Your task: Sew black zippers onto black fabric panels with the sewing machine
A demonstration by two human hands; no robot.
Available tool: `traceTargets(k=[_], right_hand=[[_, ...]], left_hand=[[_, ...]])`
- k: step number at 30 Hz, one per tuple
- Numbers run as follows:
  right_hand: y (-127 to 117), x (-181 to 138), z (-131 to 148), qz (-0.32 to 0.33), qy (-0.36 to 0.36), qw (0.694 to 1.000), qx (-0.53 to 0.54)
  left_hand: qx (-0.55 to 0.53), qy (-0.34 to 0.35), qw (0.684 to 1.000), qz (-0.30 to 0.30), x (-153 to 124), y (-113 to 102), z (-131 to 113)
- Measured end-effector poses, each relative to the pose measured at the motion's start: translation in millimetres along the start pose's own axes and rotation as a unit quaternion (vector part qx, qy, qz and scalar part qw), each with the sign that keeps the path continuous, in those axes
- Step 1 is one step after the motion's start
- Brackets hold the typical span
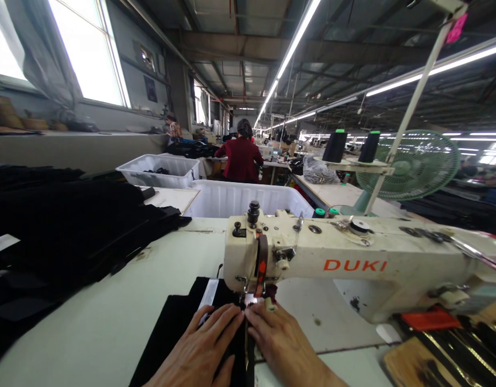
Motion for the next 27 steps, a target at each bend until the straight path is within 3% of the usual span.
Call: traceTargets(k=[9,17,22,27], right_hand=[[1,0,-4,-0.014,-0.016,1.000,0.005],[-1,2,-6,-0.002,-0.023,1.000,-0.001],[6,-2,-11,0.015,-0.007,0.999,-0.028],[-7,5,-5,0.024,0.009,1.000,0.010]], left_hand=[[0.005,0.023,0.999,0.034,4,0,2],[-0.027,0.005,1.000,-0.002,4,-4,5],[-0.035,0.013,0.999,-0.015,4,6,10],[-0.090,-0.014,0.995,0.035,1,13,14]])
Point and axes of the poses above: each hand's wrist, its own x-axis towards the middle knuckle, its own y-axis out of the palm, z = x × y, the point moved 5 cm from there along x, towards the middle knuckle, and after that the axes turned 2 degrees about y, right-handed, at the moved point
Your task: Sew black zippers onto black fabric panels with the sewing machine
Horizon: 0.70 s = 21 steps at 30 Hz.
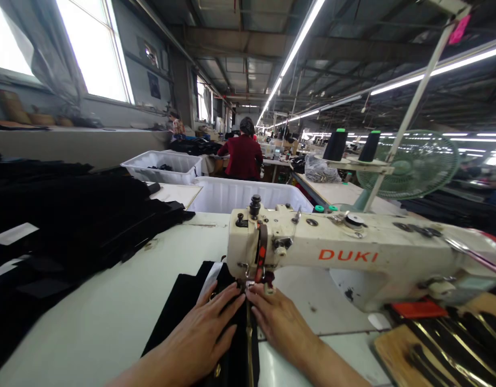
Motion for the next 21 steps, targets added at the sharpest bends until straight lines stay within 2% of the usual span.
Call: traceTargets(k=[2,5,7,10,13,14,16,18,19,21], right_hand=[[-11,-5,8,-0.001,0.010,1.000,0.011],[-27,-34,27,-0.007,0.037,0.999,0.025],[-29,-65,46,0.004,0.039,0.999,0.032],[-19,-106,77,0.015,-0.029,0.999,0.002],[-9,-122,96,-0.024,-0.048,0.998,-0.022],[-9,-121,98,-0.036,-0.032,0.999,-0.005],[-15,-115,98,-0.073,0.012,0.994,0.076],[-27,-108,86,-0.120,0.086,0.971,0.189],[-35,-105,75,-0.142,0.128,0.953,0.236],[-50,-99,50,-0.169,0.200,0.922,0.286]], left_hand=[[-0.001,-0.007,1.000,0.027,-8,-4,-13],[0.018,0.013,0.999,0.046,-33,-10,-48],[0.047,0.047,0.997,0.025,-55,-10,-74],[0.048,0.064,0.996,-0.035,-80,-6,-95],[-0.077,-0.002,0.996,-0.048,-85,-11,-88],[-0.142,-0.048,0.987,-0.050,-83,-17,-81],[-0.274,-0.157,0.947,-0.054,-77,-33,-65],[-0.357,-0.245,0.900,-0.050,-70,-51,-55],[-0.374,-0.266,0.887,-0.046,-67,-59,-52],[-0.380,-0.278,0.881,-0.039,-60,-73,-50]])
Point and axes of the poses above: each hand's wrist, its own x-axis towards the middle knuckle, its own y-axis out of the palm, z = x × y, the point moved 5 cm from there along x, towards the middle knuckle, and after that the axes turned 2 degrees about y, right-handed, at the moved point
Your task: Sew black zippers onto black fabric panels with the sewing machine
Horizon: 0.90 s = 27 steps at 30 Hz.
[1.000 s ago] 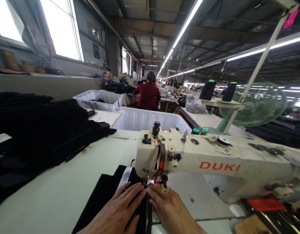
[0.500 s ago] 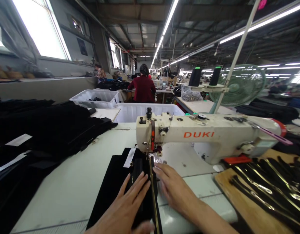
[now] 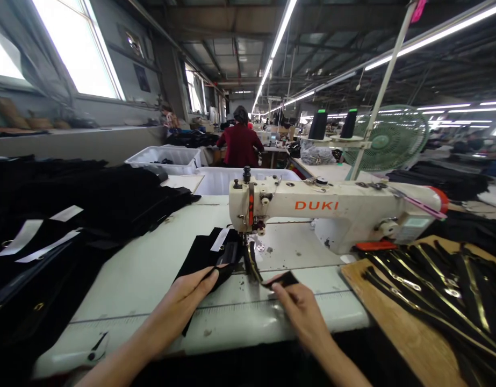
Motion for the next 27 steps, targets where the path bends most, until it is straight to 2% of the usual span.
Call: traceTargets(k=[2,5,7,10,12,15,18,22,27], right_hand=[[-21,21,-4,-0.010,0.027,1.000,-0.003],[-38,41,7,0.010,0.014,1.000,-0.010],[-29,38,25,0.063,-0.034,0.997,-0.016],[8,6,44,0.144,-0.141,0.975,-0.088],[30,-18,44,0.123,-0.200,0.958,-0.166],[45,-43,35,0.065,-0.249,0.944,-0.208],[45,-49,29,0.057,-0.250,0.942,-0.214],[42,-49,33,0.044,-0.262,0.940,-0.213],[45,-51,33,0.021,-0.278,0.936,-0.216]], left_hand=[[0.007,-0.001,1.000,0.002,3,-3,-6],[0.014,0.008,1.000,-0.004,4,-1,-9],[0.027,0.029,0.999,-0.008,2,2,-9],[0.117,0.102,0.988,-0.006,-8,12,-5],[0.219,0.193,0.957,-0.001,-17,24,-3],[0.340,0.319,0.885,0.004,-33,46,5],[0.403,0.364,0.840,-0.014,-40,63,15],[0.432,0.384,0.815,-0.032,-42,71,18],[0.437,0.394,0.808,-0.034,-43,68,10]])
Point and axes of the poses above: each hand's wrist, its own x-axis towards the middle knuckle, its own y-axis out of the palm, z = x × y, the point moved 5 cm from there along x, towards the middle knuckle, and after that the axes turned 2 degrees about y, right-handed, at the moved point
